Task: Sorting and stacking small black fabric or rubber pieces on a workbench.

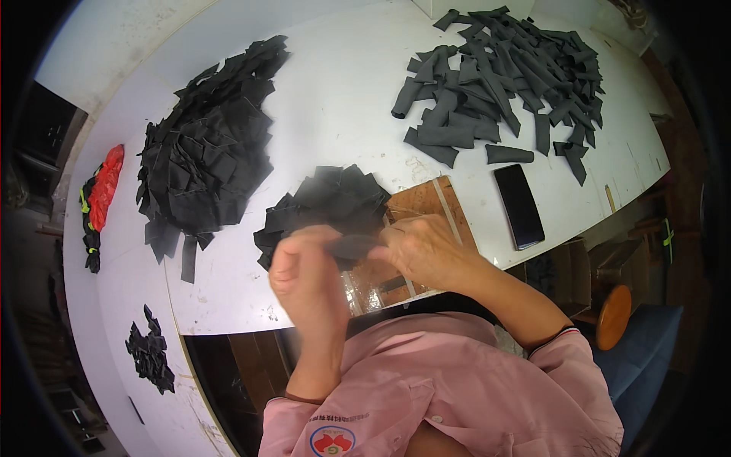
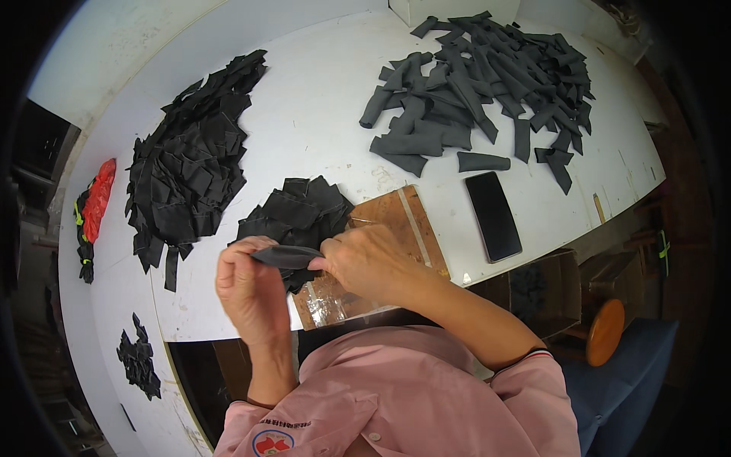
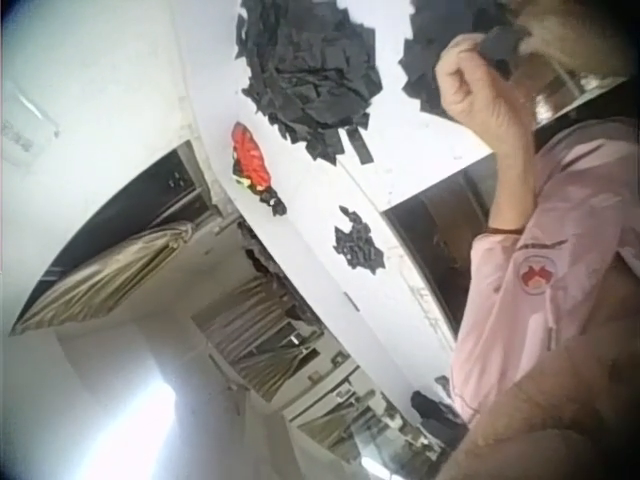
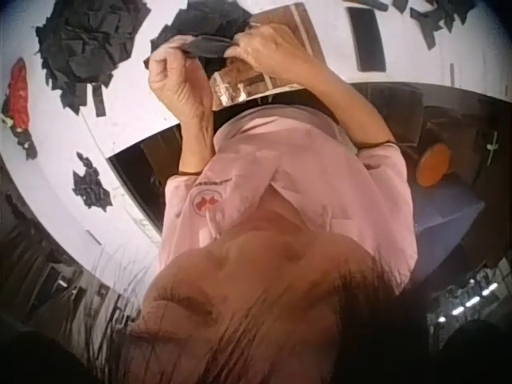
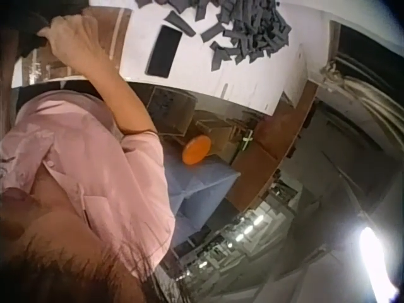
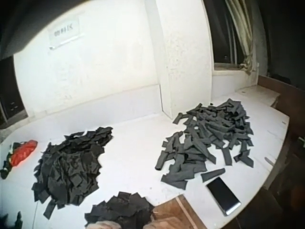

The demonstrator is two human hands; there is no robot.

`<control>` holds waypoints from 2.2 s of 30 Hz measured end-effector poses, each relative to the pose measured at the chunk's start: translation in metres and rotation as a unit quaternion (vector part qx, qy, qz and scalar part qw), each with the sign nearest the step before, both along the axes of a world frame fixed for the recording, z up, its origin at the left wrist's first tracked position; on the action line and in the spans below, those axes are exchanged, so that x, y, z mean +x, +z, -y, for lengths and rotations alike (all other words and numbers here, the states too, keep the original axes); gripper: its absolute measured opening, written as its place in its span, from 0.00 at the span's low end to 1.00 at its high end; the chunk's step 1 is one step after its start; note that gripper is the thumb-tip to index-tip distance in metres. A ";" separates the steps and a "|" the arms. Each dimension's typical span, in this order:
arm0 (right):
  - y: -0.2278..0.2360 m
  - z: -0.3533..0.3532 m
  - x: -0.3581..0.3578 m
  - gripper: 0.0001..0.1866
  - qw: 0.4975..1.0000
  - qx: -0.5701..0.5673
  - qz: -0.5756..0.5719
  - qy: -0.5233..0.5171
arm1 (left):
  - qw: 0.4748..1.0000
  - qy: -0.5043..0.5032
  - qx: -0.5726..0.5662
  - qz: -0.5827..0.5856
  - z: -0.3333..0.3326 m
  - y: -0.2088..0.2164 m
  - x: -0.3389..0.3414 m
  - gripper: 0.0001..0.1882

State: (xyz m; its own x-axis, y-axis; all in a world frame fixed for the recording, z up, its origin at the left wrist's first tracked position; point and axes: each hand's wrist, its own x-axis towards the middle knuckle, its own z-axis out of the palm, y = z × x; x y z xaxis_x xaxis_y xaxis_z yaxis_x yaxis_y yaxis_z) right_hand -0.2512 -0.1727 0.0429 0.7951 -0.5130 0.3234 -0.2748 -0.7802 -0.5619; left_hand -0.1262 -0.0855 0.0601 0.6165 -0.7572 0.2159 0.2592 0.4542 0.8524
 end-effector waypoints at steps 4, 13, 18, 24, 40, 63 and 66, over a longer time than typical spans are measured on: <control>-0.011 -0.002 0.000 0.18 1.000 -0.002 0.009 -0.008 | 0.999 -0.032 -0.013 0.041 0.000 0.000 0.002 0.08; 0.005 -0.020 -0.005 0.07 0.983 0.067 0.147 -0.087 | 0.962 -0.040 0.037 0.266 0.005 0.018 0.009 0.07; -0.020 -0.025 -0.007 0.06 0.986 0.085 0.125 -0.069 | 0.941 0.011 0.002 0.339 0.007 0.013 0.003 0.06; -0.056 -0.030 -0.024 0.04 0.985 0.110 0.103 -0.087 | 0.955 -0.003 0.008 0.298 0.004 0.010 0.003 0.05; 0.059 0.047 0.003 0.11 0.833 0.408 0.364 -0.086 | 0.745 0.138 0.464 0.459 0.093 -0.080 0.103 0.21; -0.039 -0.057 -0.017 0.16 0.788 0.605 0.099 -0.059 | 0.770 0.207 0.143 0.586 0.048 -0.060 0.109 0.04; -0.028 -0.056 0.001 0.15 0.705 0.698 0.123 -0.027 | 0.756 0.211 0.075 0.616 0.024 -0.046 0.095 0.05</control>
